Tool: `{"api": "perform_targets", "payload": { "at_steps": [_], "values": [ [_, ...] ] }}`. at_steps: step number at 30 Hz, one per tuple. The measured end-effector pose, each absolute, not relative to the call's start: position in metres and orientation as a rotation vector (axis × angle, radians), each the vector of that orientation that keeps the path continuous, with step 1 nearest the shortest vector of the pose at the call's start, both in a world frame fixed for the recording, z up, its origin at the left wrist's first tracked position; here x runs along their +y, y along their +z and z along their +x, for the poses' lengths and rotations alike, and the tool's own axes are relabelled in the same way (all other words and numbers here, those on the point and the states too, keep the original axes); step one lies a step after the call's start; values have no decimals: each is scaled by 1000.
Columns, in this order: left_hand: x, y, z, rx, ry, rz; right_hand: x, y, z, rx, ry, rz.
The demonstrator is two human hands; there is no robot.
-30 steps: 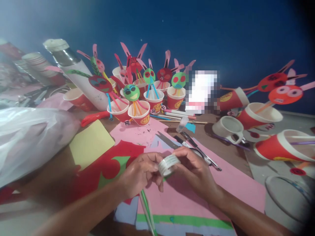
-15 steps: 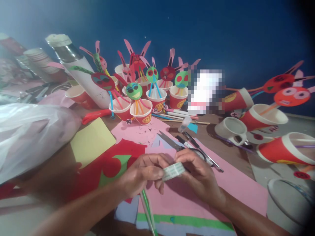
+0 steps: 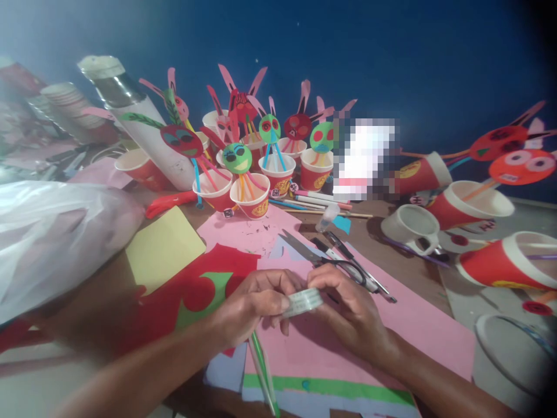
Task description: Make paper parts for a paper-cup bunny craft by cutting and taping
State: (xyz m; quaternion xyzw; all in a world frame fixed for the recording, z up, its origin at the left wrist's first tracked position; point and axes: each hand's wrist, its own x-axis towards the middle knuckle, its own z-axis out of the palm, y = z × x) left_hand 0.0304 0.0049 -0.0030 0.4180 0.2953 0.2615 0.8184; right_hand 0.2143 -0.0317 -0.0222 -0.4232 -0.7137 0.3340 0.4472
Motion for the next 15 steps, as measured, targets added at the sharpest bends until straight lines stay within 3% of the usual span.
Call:
{"api": "perform_targets", "payload": {
  "at_steps": [15],
  "values": [
    [5, -5, 33, 697, 546, 758, -34, -30, 213, -1761, 799, -1062]
  ]
}}
